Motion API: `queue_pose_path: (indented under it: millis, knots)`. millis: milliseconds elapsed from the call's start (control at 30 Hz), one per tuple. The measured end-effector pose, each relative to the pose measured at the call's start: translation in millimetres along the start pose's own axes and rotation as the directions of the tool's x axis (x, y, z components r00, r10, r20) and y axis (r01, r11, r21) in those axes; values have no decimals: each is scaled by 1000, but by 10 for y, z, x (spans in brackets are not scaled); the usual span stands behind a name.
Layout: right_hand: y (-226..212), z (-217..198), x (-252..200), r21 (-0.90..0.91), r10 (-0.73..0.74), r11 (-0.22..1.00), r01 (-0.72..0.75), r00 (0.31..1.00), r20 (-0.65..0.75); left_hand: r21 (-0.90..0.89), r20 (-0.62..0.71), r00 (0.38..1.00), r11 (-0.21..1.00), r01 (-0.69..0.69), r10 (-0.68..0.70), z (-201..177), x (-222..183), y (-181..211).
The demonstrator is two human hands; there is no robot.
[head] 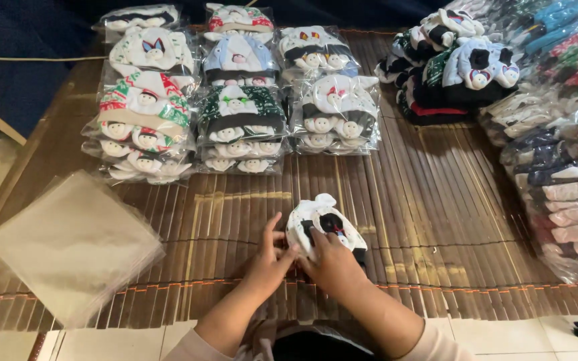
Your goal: Packaging baby hats and booties into plastic bags
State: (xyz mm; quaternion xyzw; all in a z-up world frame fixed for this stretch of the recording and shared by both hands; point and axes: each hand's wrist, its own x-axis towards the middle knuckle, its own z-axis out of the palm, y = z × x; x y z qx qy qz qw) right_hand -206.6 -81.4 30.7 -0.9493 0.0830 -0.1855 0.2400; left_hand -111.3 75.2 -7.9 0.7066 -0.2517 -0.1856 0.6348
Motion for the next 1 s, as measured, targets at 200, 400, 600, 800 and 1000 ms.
queue_pose_path:
  millis: [200, 400, 600, 800, 1000]
  knots:
    - [-326, -629, -33, 203, 84, 969, -137, 965, 250, 292, -112, 975, 944, -154, 194, -57, 66, 16]
    - [242, -594, -41, -364, -40, 926, 103, 984, 176, 778, -16, 865, 550, -305, 502, -63, -96, 343]
    - [494, -364, -110, -317, -14, 945, 77, 980, 197, 786, 312, 819, 354, -507, 481, -57, -98, 236]
    - [644, -400, -73, 331, -27, 943, 27, 1000, -5, 293, -66, 927, 895, -336, 369, -157, 124, -281]
    - [879, -423, -150, 881, 573, 386, -272, 820, 2, 325, -406, 881, 939, -110, 244, -455, 42, 288]
